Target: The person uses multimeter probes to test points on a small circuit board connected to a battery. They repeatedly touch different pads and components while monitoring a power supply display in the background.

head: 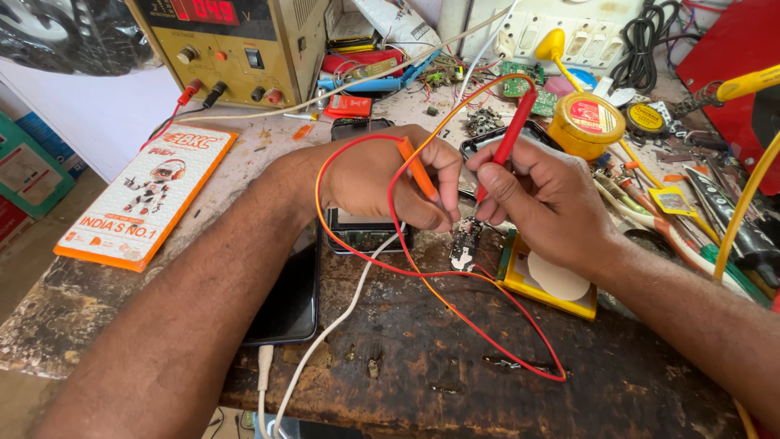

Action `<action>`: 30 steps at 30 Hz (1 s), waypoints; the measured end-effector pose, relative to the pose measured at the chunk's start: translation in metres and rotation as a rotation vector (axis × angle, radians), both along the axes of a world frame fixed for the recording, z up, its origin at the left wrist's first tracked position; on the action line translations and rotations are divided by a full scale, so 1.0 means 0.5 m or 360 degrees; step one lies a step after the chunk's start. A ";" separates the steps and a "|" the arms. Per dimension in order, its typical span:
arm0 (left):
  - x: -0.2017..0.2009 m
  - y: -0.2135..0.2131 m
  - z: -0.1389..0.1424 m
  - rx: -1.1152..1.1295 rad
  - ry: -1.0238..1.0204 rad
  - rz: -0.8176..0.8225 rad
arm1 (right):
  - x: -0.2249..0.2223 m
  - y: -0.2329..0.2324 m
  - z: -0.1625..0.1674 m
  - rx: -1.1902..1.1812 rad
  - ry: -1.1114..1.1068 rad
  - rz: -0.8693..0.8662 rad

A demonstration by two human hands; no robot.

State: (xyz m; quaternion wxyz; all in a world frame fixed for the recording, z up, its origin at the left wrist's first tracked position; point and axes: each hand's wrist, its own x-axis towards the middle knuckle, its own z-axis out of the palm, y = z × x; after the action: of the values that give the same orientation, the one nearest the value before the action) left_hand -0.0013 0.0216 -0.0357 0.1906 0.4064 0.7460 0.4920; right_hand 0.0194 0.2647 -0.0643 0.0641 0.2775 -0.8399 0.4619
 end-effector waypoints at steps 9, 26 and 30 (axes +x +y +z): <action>-0.009 -0.001 -0.008 0.0064 0.0008 -0.0051 | 0.003 0.001 0.002 -0.0018 -0.0037 -0.0009; -0.016 -0.005 -0.011 0.0078 -0.0082 -0.0079 | 0.031 0.049 -0.023 -0.0085 -0.0176 0.0144; -0.019 -0.004 -0.013 0.0059 -0.0042 -0.0067 | 0.031 0.050 -0.026 -0.0038 -0.0215 0.0128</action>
State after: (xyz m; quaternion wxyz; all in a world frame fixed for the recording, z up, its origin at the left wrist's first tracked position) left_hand -0.0106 0.0194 -0.0424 0.2031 0.4191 0.7253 0.5069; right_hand 0.0350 0.2897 -0.0775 -0.0081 0.2786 -0.8249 0.4918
